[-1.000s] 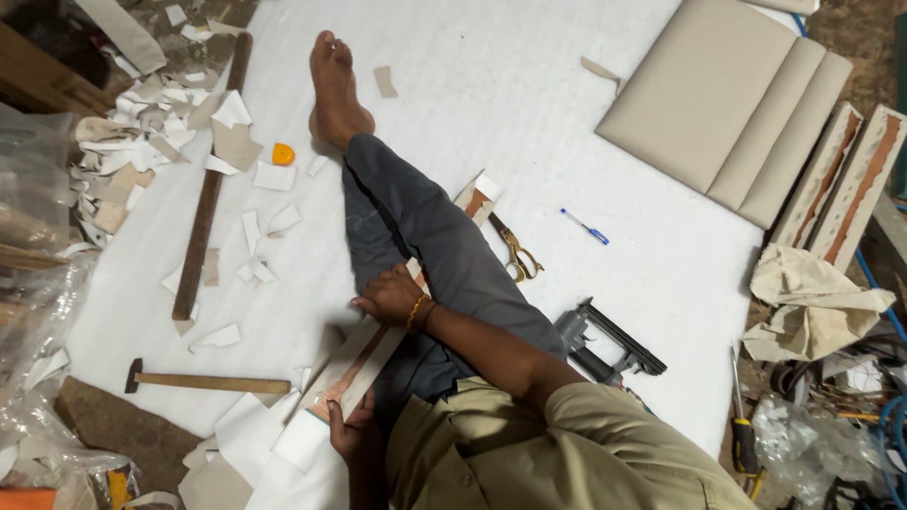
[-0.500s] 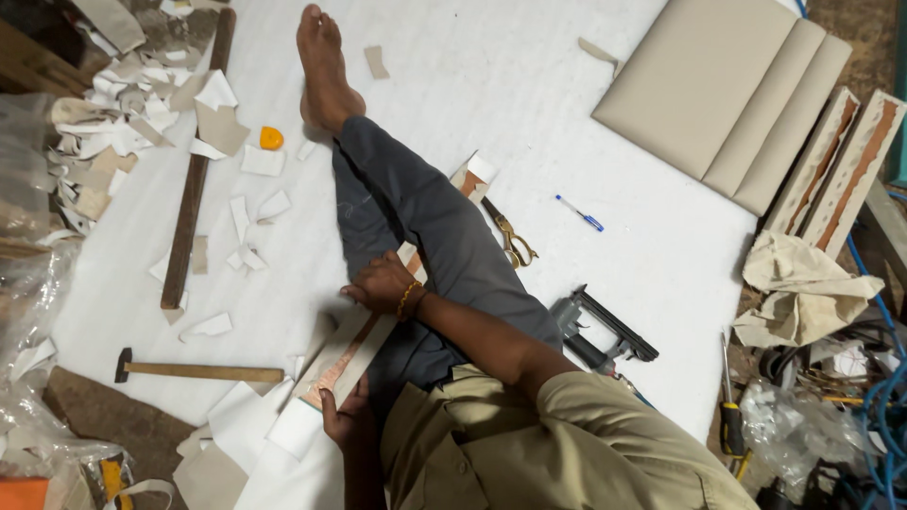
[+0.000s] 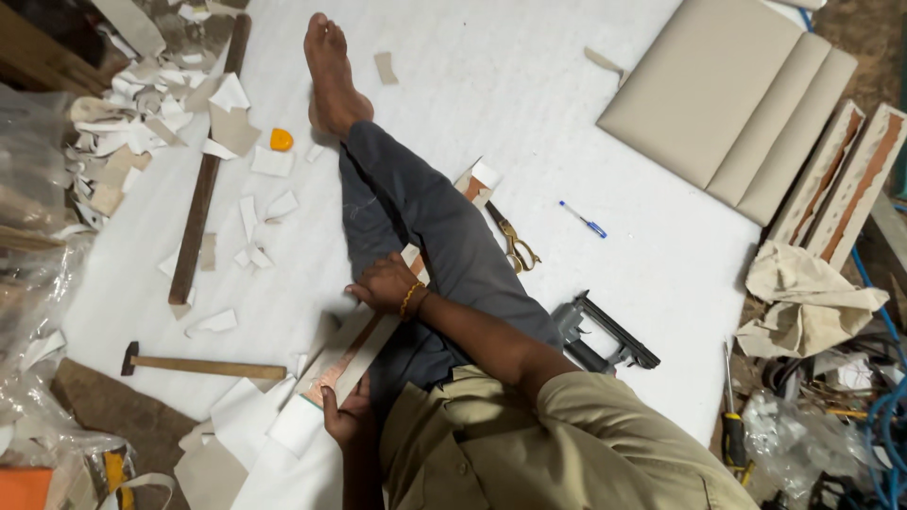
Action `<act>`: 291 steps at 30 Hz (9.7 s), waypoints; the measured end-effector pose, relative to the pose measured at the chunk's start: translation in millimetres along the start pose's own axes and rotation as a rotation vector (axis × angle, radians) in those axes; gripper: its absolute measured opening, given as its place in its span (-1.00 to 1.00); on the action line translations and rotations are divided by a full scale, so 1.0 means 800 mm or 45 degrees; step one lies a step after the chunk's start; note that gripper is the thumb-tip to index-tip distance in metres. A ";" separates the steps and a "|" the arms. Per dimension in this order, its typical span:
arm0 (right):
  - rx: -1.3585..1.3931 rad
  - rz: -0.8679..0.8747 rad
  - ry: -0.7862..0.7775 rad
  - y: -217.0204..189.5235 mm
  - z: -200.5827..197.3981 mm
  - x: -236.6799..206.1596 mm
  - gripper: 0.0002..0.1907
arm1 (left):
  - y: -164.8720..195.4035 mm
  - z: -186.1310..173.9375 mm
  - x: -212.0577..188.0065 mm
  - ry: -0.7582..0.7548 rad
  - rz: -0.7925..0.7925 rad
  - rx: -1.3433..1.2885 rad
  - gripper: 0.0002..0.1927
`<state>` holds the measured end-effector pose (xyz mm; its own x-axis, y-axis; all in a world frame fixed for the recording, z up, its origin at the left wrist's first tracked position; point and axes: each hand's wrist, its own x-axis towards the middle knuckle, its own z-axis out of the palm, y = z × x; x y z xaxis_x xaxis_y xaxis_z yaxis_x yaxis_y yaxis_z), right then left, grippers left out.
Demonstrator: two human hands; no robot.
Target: The person sits on the workshop floor holding a long wooden frame strip across their lap and uses a pneumatic nail gun to fasten a strip of fabric along its edge. They reposition the strip, hammer loose nails, and use scissors to trim excess fabric from the edge.
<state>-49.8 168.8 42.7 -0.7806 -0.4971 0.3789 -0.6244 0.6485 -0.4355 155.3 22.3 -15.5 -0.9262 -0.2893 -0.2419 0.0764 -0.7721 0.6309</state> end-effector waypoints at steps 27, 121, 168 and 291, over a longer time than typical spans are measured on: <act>0.187 0.072 0.103 -0.060 0.002 0.030 -0.55 | 0.118 0.040 0.049 -0.091 0.692 0.178 -0.26; 1.325 1.214 0.249 0.049 -0.148 -0.282 -0.87 | -0.054 0.207 0.104 -1.543 0.561 1.736 -0.71; 0.460 0.436 0.053 0.093 -0.148 -0.250 -0.91 | -0.089 0.237 0.087 -1.469 0.478 1.934 -0.79; 2.135 0.022 0.214 -0.127 -0.507 0.063 -0.79 | 0.265 0.580 0.052 -1.510 1.140 1.046 -0.47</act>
<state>-13.6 311.6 437.0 -0.8447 -0.3625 0.3938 -0.0429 -0.6875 -0.7249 -38.1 109.5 450.4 -0.4780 0.4050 0.7794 0.8455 -0.0284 0.5333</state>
